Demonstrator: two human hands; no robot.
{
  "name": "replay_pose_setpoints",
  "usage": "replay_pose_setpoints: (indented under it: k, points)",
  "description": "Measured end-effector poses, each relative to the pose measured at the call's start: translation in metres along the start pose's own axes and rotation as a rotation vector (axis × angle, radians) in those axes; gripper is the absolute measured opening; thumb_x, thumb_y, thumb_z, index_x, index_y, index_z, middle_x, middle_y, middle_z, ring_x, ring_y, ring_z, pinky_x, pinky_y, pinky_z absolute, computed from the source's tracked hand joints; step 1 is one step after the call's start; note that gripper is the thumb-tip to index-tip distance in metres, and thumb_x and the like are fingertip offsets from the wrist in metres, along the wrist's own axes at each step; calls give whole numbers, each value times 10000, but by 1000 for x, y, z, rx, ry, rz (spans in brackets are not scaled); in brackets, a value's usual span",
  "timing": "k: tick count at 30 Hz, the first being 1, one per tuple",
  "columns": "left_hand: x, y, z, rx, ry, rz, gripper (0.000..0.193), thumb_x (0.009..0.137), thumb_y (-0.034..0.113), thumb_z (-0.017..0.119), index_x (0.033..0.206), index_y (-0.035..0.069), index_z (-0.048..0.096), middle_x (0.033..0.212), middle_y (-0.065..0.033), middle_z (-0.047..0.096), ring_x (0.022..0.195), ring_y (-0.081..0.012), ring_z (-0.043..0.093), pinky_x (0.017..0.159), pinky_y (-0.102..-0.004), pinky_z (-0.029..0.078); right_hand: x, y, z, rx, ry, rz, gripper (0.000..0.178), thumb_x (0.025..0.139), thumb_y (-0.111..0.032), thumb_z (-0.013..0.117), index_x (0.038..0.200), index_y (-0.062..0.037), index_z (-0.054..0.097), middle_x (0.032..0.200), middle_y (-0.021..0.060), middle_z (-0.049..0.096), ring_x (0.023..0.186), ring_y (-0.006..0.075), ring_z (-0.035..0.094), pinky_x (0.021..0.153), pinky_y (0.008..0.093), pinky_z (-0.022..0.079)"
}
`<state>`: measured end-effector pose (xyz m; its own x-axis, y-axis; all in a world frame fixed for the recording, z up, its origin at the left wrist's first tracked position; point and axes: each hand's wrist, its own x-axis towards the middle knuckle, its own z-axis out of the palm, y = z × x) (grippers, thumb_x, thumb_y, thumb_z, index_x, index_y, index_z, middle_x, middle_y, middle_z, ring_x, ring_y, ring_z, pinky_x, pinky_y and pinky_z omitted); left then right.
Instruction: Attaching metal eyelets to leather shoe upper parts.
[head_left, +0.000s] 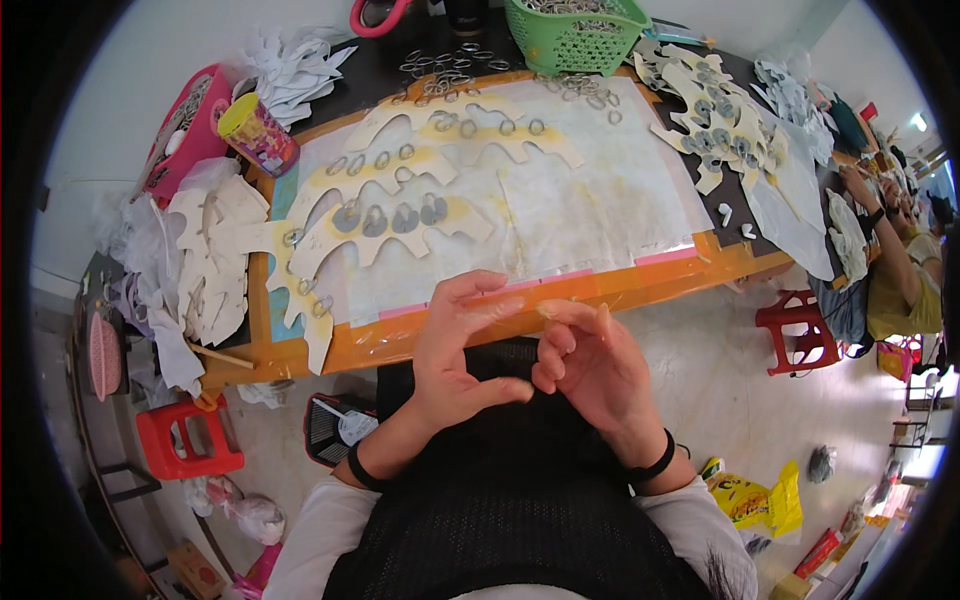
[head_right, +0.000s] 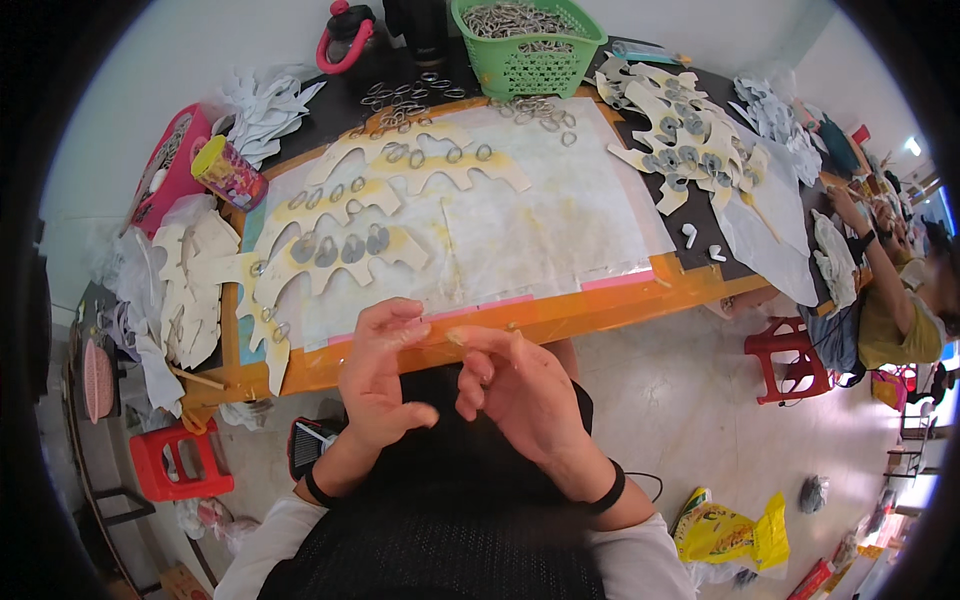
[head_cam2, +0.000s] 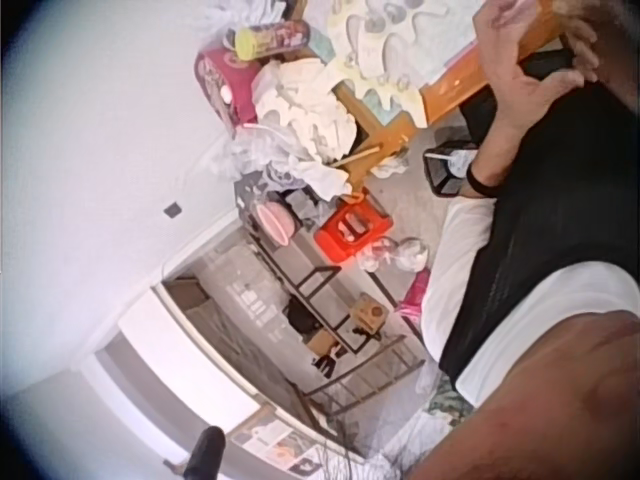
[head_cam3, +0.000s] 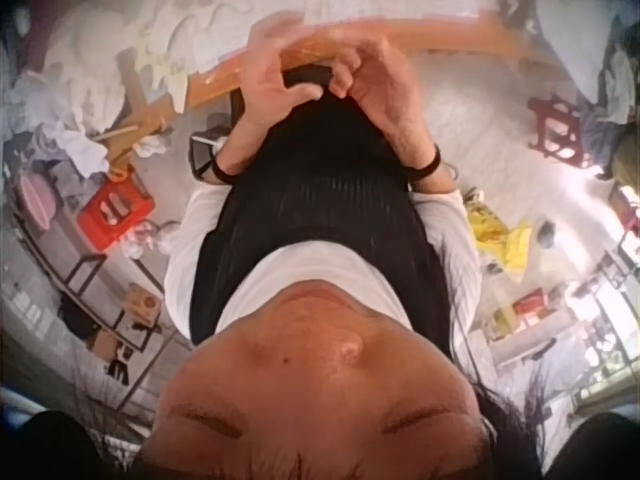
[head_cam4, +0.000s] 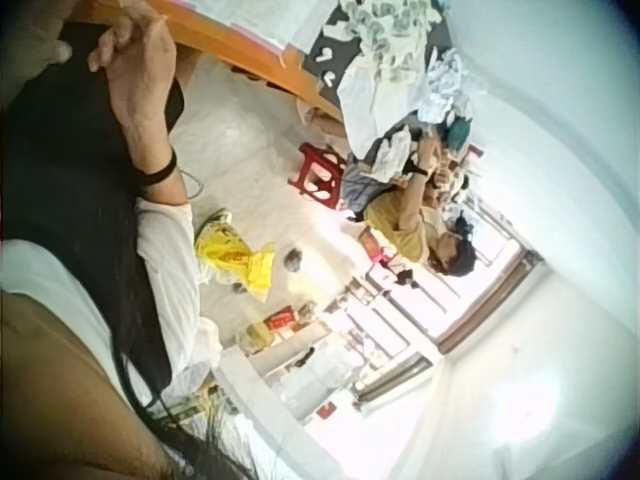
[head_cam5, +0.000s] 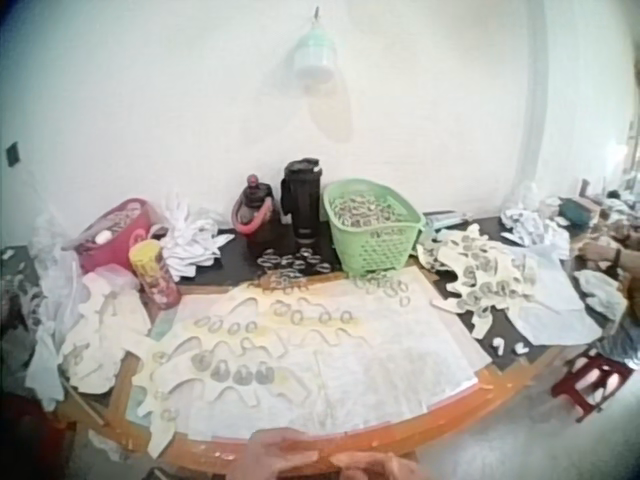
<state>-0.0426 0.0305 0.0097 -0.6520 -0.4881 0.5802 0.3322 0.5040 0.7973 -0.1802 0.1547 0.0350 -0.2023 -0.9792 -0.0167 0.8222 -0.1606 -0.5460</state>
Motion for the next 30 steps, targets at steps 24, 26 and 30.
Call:
replay_pose_setpoints:
  k: [24,26,30]
  points:
    - [10,1,-1,592,480,204,106,776,32,581,728,11,489,967,-132,462,916,-240,473,872,-409,406,-7,26,-3,233,-471,352,809,891,-511,427,1459,-61,66,692,60,419,635,168,399,659,300,380]
    - [22,1,-17,410,576,-19,98,802,46,549,731,18,488,972,-121,475,907,-208,473,839,-366,410,-11,24,-5,227,-449,258,721,909,-451,434,1437,-35,172,699,52,431,645,154,419,660,288,385]
    - [18,-4,-16,28,299,-193,107,842,50,490,737,33,499,1004,-101,490,894,-157,473,798,-293,407,-7,15,-6,-375,-75,-90,482,940,-273,464,1333,1,413,734,31,475,680,117,459,675,251,396]
